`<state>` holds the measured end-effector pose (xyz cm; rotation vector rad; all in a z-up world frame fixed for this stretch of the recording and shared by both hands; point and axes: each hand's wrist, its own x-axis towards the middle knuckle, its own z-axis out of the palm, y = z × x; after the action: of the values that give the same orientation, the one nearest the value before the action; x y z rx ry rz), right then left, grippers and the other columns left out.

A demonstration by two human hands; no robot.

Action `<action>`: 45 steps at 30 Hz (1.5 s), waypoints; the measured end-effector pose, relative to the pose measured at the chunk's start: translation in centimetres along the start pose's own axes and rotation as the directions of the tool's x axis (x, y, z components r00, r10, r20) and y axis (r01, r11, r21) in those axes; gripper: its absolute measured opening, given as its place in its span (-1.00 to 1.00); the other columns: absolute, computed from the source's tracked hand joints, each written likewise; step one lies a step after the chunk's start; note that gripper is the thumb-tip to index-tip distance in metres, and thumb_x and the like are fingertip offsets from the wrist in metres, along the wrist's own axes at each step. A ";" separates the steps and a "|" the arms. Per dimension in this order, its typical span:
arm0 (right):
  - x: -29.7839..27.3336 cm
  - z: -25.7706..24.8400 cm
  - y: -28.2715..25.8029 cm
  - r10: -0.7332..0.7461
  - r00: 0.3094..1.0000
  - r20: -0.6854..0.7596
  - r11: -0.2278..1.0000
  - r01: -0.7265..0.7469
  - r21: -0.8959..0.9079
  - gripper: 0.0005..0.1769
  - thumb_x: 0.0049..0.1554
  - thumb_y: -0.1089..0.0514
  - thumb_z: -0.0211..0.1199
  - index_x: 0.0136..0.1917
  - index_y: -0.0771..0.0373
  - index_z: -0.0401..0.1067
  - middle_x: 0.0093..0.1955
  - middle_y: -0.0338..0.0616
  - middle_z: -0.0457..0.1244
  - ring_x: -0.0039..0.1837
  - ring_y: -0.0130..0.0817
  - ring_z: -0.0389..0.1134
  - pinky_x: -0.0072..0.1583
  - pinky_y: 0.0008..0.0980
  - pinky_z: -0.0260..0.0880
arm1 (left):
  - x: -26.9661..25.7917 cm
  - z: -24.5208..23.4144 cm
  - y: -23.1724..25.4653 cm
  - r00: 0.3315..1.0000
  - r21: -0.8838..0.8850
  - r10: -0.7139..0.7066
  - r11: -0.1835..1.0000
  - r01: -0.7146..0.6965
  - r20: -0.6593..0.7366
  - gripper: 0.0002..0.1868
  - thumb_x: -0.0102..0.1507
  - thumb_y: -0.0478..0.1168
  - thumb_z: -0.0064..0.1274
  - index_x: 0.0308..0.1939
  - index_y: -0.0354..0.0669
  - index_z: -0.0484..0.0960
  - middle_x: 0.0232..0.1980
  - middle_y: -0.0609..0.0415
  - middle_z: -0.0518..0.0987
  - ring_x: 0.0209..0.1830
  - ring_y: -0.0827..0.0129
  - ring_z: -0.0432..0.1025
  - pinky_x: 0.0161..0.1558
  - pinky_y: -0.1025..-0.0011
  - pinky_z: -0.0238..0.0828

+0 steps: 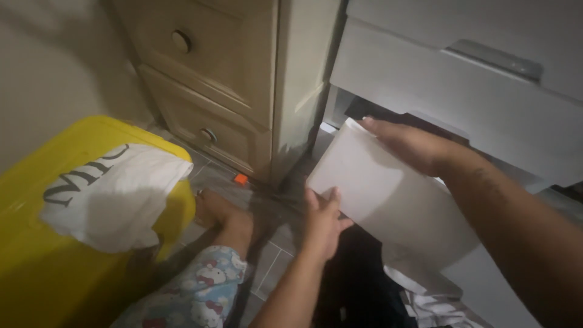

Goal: The recorder removes clothes from and then disassembles a white plastic storage drawer unit while sitting on the floor.

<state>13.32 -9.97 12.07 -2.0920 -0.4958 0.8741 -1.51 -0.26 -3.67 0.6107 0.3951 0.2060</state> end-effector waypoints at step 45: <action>-19.1 13.2 13.3 -0.766 0.636 -0.096 0.415 0.376 -0.828 -0.48 -0.06 0.00 0.54 0.07 0.24 0.41 -0.11 -0.12 0.34 -0.17 -0.15 0.40 -0.19 -0.17 0.35 | 0.8 -4.1 -4.5 0.843 0.511 -0.396 0.841 0.174 0.363 0.28 -0.01 0.00 0.32 0.57 -0.06 -0.25 0.29 -0.27 0.44 0.30 0.00 0.34 0.29 0.15 0.28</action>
<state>-8.68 -22.53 3.57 -2.4177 -1.4240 -0.4015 -2.20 -1.53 -9.61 1.0324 0.0658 -0.3453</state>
